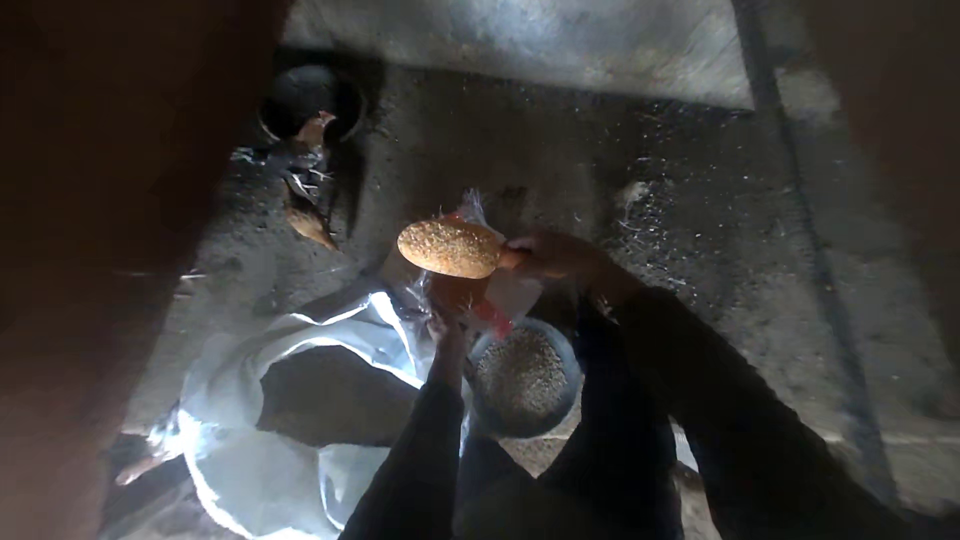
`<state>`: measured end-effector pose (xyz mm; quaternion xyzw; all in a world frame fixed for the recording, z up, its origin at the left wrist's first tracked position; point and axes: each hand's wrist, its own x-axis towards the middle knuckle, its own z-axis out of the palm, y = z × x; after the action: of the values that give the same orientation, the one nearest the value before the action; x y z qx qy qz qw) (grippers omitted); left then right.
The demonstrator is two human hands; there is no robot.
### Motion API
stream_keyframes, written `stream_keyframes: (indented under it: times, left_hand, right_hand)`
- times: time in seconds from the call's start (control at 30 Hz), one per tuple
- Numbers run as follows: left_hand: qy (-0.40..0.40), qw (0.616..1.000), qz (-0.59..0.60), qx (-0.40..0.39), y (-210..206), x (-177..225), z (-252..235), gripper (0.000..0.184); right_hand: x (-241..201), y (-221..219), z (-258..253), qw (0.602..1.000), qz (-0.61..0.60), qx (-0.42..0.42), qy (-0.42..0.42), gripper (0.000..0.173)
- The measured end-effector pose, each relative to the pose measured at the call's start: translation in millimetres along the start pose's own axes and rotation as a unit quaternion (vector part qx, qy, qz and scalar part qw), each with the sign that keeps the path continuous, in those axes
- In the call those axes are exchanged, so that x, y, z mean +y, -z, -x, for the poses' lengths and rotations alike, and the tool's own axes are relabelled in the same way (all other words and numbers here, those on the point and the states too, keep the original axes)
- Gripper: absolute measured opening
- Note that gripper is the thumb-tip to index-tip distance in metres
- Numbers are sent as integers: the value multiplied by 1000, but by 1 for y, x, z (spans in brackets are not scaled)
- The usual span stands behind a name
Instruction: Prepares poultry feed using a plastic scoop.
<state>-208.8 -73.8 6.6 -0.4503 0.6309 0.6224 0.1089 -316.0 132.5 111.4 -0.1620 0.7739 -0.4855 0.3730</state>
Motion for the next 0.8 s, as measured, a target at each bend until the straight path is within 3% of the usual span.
stream_keyframes:
  times: [0.1,0.2,0.3,0.43,0.57,0.67,0.8]
  left_hand:
    - [20,998,49,-42,1,-11,-6,41]
    - [48,987,110,-107,11,-22,-12,37]
    - [32,985,70,-154,27,-12,6,35]
    - [63,983,-45,-166,28,-33,-17,37]
    - [61,974,-98,-197,27,-70,-33,32]
    - [86,967,-177,-163,9,-70,-31,42]
    - [113,974,-148,-130,-4,-77,-30,42]
  right_hand:
    - [-3,-7,25,996,73,6,-53,37]
    - [17,-16,49,987,137,-9,-79,33]
    - [52,-26,70,985,151,-50,-68,32]
    - [111,-43,79,980,156,-122,-22,32]
    - [200,-61,79,941,275,-128,152,31]
    - [232,-79,70,892,408,-157,113,30]
    - [263,-118,66,879,436,-190,-29,39]
